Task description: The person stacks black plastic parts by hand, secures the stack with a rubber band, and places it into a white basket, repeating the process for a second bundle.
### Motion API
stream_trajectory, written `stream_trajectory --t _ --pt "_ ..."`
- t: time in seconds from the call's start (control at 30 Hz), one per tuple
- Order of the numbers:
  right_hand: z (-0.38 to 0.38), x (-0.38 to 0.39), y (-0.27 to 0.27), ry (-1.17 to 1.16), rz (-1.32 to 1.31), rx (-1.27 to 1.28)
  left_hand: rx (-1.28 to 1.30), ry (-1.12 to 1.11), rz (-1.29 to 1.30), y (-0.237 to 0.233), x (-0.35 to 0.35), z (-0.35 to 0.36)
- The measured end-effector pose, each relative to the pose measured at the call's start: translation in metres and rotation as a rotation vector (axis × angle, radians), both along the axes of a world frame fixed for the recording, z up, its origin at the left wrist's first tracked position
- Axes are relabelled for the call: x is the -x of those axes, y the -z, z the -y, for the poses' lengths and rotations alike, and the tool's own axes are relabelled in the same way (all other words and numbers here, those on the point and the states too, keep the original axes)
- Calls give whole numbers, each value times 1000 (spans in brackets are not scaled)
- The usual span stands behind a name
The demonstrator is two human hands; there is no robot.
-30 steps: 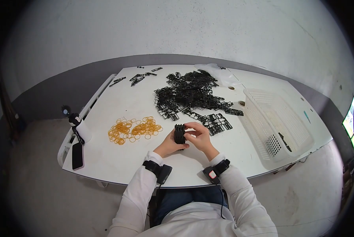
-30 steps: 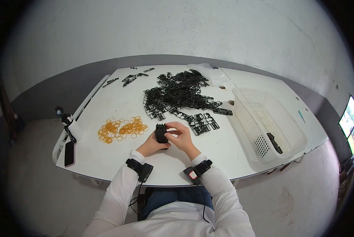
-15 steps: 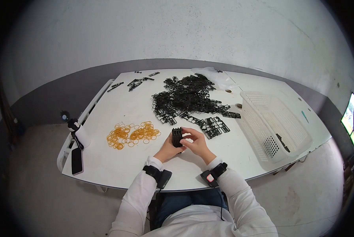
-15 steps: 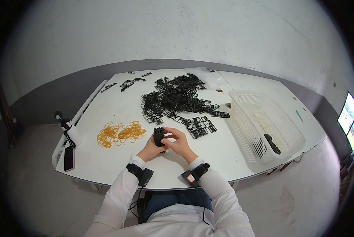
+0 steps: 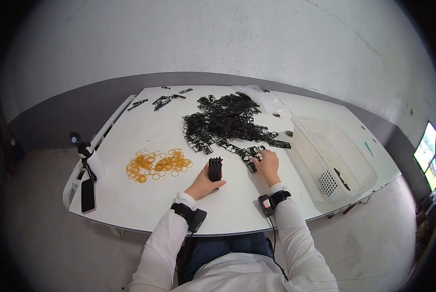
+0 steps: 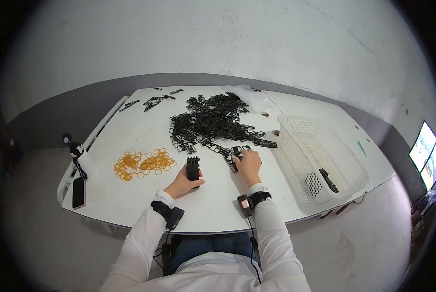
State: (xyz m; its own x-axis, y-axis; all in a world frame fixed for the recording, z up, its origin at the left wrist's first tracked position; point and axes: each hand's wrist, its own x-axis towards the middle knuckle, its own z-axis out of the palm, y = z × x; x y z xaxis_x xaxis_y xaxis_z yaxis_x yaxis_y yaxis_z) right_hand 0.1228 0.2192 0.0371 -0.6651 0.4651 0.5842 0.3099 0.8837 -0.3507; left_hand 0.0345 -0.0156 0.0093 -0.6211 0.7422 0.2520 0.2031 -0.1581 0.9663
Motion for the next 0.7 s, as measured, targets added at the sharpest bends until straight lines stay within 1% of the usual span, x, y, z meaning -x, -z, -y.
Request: stream_trajectory --t 0.07,0.2,0.37,0.47,0.63,0.7 --pt "-5 -5 -2 176 160 -66 -5 6 5 0 -1 -1" --pt "-4 -4 11 196 204 -66 0 18 21 -1 0 0" --pt "-6 1 19 193 152 -91 -11 39 48 1 0 -2" --pt "-2 1 15 97 31 -110 -23 44 73 1 1 -2" --pt "7 -3 13 130 150 -87 26 23 83 -2 0 -1" --pt "6 -2 15 113 41 -110 19 19 85 -2 -1 -1"
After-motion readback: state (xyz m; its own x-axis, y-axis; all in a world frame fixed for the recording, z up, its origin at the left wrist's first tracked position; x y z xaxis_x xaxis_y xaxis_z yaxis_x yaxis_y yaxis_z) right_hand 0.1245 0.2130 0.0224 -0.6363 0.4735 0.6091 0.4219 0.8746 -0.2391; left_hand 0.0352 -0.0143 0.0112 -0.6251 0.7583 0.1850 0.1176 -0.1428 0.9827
